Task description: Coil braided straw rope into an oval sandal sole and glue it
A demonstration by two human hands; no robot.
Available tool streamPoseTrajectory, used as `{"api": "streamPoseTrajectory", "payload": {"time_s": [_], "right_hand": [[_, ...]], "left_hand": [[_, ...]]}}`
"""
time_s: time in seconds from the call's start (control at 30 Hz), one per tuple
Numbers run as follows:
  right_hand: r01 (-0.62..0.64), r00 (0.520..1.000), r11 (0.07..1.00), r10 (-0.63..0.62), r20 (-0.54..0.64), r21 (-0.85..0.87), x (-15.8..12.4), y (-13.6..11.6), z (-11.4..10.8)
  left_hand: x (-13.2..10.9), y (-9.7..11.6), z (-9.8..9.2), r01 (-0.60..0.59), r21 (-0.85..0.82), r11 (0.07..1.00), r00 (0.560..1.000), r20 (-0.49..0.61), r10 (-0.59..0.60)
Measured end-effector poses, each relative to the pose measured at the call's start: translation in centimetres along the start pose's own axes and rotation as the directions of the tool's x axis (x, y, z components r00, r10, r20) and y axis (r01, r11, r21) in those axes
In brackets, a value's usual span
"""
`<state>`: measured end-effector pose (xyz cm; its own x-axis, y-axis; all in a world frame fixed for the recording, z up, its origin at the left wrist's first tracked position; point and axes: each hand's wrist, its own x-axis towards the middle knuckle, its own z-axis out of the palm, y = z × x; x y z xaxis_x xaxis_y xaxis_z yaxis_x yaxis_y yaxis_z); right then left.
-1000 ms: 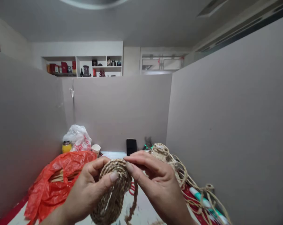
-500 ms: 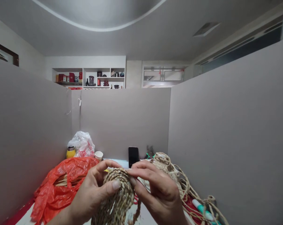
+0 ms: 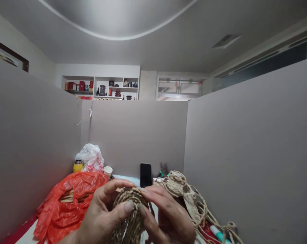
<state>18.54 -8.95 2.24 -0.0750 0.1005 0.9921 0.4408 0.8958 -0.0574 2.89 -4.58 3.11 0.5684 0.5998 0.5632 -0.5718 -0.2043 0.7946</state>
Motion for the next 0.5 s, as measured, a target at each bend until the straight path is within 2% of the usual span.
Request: {"api": "streamPoseTrajectory", "payload": {"time_s": [0.1, 0.27, 0.33, 0.4, 0.5], "right_hand": [[0.003, 0.998, 0.999, -0.005, -0.066, -0.043, -0.4, 0.1, 0.5], [0.027, 0.994, 0.994, -0.037, -0.104, -0.102, -0.7, 0.6, 0.8], [-0.072, 0.984, 0.993, 0.055, -0.168, -0.092, -1.1, 0.7, 0.8], [-0.214, 0.955, 0.975, 0.197, -0.222, -0.052, -1.5, 0.6, 1.0], [-0.402, 0.893, 0.915, 0.395, -0.217, 0.010, -1.6, 0.0, 1.4]], "left_hand": [[0.1, -0.2, 0.0, -0.020, 0.001, 1.000, 1.000, -0.006, 0.020], [0.2, -0.6, 0.1, -0.026, -0.022, 0.999, 0.999, -0.048, 0.025], [0.3, -0.6, 0.2, -0.012, -0.031, 0.999, 0.997, -0.073, 0.010], [0.4, -0.4, 0.2, -0.011, -0.024, 1.000, 0.993, -0.116, 0.008], [0.4, -0.3, 0.1, -0.041, 0.039, 0.998, 0.983, -0.176, 0.047]]}}
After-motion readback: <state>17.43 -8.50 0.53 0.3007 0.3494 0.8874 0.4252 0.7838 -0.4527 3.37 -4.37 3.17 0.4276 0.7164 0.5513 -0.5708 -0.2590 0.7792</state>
